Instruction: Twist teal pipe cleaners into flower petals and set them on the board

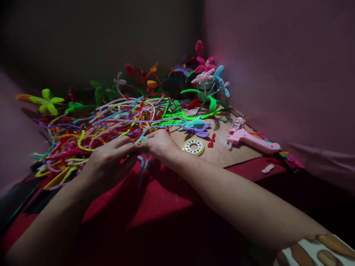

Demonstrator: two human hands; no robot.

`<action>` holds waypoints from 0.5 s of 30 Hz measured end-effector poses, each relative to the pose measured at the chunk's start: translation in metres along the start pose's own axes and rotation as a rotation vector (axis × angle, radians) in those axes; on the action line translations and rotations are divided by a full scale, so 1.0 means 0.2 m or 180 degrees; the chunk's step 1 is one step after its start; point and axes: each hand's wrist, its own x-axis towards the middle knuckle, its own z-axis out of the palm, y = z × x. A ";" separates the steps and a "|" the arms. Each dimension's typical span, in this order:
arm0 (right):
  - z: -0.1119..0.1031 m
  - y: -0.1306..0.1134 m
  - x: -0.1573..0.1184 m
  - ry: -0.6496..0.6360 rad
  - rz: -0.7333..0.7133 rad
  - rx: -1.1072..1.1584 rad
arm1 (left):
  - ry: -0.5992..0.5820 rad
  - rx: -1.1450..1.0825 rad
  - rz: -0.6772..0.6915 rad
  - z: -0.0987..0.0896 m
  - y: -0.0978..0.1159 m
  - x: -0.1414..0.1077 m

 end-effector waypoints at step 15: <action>0.00 0.06 0.05 0.0014 0.0082 0.0285 | -0.0003 -0.0176 0.0314 0.02 0.05 0.01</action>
